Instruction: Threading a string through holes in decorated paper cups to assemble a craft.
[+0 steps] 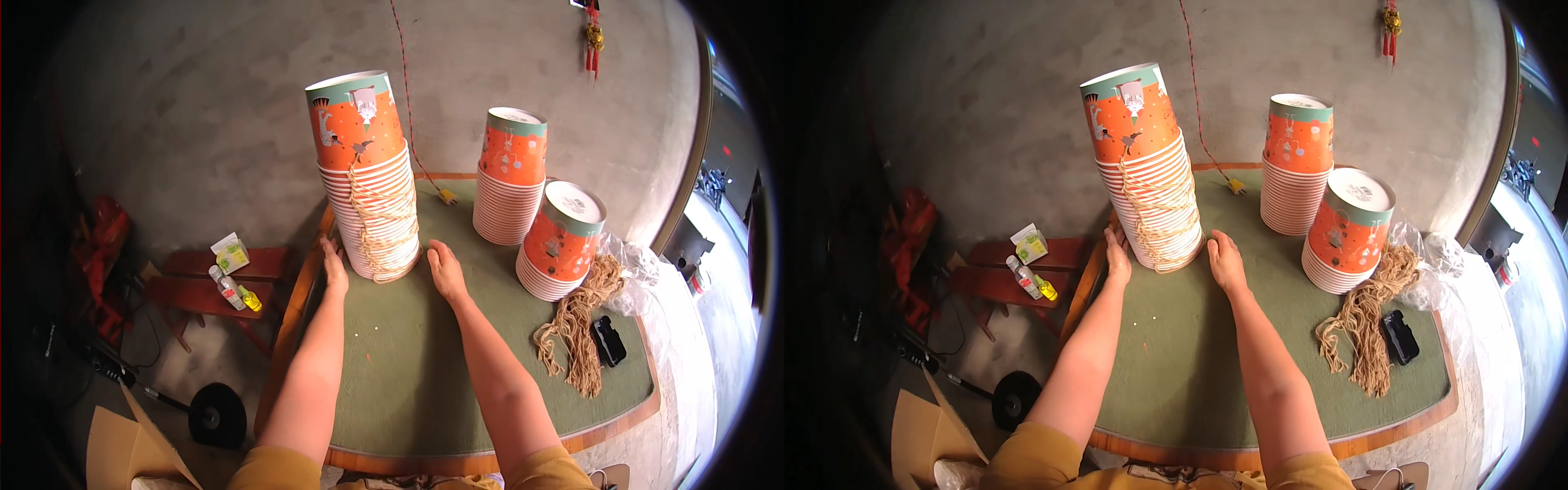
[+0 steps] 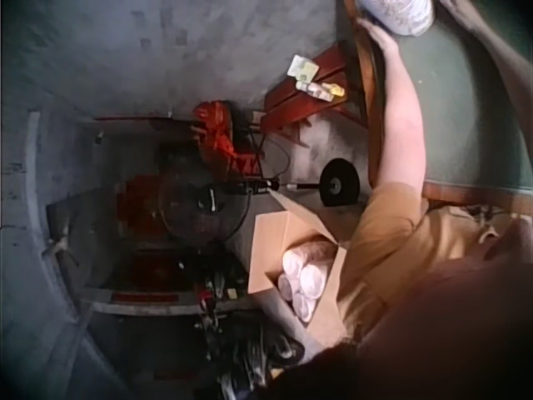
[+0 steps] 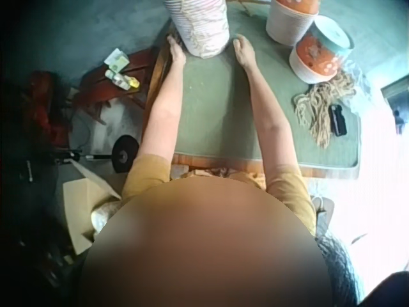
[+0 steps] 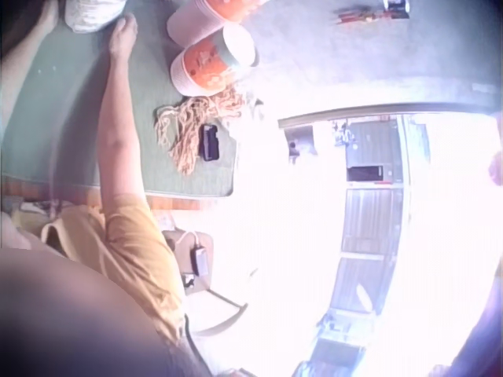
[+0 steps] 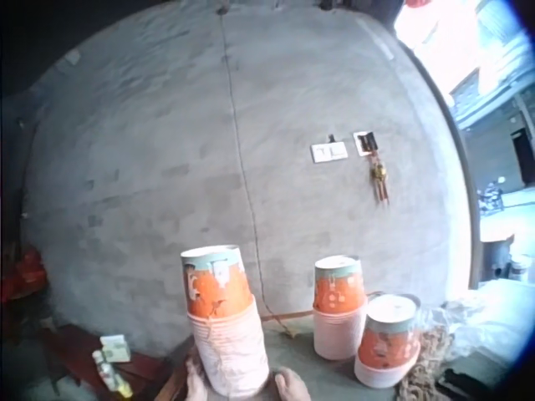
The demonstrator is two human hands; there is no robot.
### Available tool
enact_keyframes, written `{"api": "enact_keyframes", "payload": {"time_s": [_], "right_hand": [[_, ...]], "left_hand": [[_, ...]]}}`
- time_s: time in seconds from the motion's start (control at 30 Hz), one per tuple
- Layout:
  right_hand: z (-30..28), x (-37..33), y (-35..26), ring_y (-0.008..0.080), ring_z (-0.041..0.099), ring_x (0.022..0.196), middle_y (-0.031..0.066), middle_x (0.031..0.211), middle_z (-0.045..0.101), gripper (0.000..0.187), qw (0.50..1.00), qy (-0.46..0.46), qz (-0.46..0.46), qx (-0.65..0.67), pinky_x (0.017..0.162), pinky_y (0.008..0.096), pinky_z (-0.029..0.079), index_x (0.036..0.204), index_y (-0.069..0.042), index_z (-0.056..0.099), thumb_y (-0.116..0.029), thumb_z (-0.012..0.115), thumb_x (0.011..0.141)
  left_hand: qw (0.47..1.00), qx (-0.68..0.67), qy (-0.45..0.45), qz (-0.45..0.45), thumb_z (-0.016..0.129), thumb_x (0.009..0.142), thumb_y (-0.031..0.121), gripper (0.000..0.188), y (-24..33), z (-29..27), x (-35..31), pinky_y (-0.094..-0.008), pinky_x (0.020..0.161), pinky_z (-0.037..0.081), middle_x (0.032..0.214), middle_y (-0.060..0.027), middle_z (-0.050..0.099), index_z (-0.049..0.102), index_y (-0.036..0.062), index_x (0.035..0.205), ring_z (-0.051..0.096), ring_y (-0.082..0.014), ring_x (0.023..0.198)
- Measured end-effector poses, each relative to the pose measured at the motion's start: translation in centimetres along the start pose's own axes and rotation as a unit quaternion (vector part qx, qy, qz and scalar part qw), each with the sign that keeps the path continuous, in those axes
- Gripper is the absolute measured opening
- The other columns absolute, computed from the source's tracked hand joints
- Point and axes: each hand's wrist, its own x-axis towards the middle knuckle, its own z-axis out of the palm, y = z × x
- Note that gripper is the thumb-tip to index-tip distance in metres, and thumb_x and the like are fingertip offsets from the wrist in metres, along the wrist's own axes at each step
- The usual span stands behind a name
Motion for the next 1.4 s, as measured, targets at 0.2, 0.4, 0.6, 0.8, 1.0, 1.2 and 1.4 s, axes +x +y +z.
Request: {"api": "enact_keyframes", "payload": {"time_s": [0.2,0.4,0.6,0.8,1.0,1.2,1.4], "right_hand": [[-1.8,-3.3,-1.1,0.0354,0.054,0.118,0.017,0.128,0.059,0.034,0.992,-0.039,-0.032,-0.118,0.101,0.0397,0.043,0.123,-0.004,0.058,-0.021,0.055,0.094],[-4.2,-6.8,-0.5,0.0308,0.051,0.123,0.0099,0.129,0.06,0.031,0.97,-0.035,-0.087,-0.225,0.103,0.0383,0.043,0.117,-0.006,0.064,-0.017,0.057,0.089],[-6.7,-9.4,-1.1,0.0292,0.049,0.126,0.0084,0.132,0.058,0.031,0.97,-0.05,-0.087,-0.222,0.106,0.0375,0.042,0.118,-0.009,0.064,-0.017,0.056,0.089],[-8.2,-9.6,-0.5,0.0341,0.054,0.116,0.0136,0.117,0.064,0.028,0.973,-0.02,-0.101,-0.208,0.1,0.0407,0.045,0.114,-0.007,0.063,-0.016,0.055,0.089],[-10.3,-9.7,-1.0,0.0331,0.057,0.113,0.0144,0.115,0.065,0.028,0.966,-0.051,-0.087,-0.237,0.095,0.0424,0.048,0.117,-0.007,0.06,-0.019,0.052,0.092],[-14.1,-8.5,-2.5,0.0275,0.061,0.102,0.0101,0.104,0.067,0.02,0.919,0.021,-0.179,-0.352,0.085,0.0397,0.052,0.106,-0.009,0.061,-0.015,0.057,0.088],[-21.9,-3.4,-7.0,0.0252,0.05,0.124,0.0098,0.125,0.059,0.045,0.81,0.203,-0.297,-0.463,0.112,0.0441,0.032,0.122,-0.006,0.055,-0.015,0.065,0.079]], "left_hand": [[0.965,0.26,0.028,0.019,0.03,0.102,0.052,0.069,1.2,-1.7,-2.9,-0.0382,0.113,0.03,0.149,-0.0222,0.038,0.026,0.0025,0.15,0.037,-0.0328,0.137],[0.745,0.658,0.038,0.102,0.045,0.096,0.022,0.048,4.2,0.9,-10.6,-0.043,0.106,0.038,0.123,-0.0225,0.059,0.04,0.0015,0.14,0.052,-0.0355,0.122],[0.671,0.731,0.021,0.12,0.043,0.097,0.027,0.053,4.1,-0.9,-12.0,-0.044,0.114,0.027,0.142,-0.0194,0.047,0.037,-0.0007,0.142,0.037,-0.0326,0.137],[0.633,0.77,-0.021,0.071,0.03,0.1,0.037,0.057,4.5,-1.6,-11.9,-0.0437,0.116,0.021,0.154,-0.014,0.036,0.04,0.0035,0.145,0.028,-0.0306,0.144],[0.634,0.768,-0.024,0.082,0.031,0.1,0.037,0.056,4.3,-1.6,-12.1,-0.0439,0.116,0.021,0.153,-0.0138,0.037,0.042,0.0038,0.144,0.029,-0.0306,0.143],[0.644,0.761,-0.034,0.072,0.031,0.101,0.039,0.056,4.4,-1.0,-12.1,-0.0448,0.116,0.019,0.153,-0.0148,0.035,0.04,0.0038,0.144,0.028,-0.0317,0.143],[0.665,0.744,-0.045,0.054,0.032,0.101,0.042,0.059,5.2,-1.3,-12.5,-0.0458,0.118,0.016,0.155,-0.0145,0.031,0.038,0.0049,0.146,0.024,-0.031,0.145]]}}
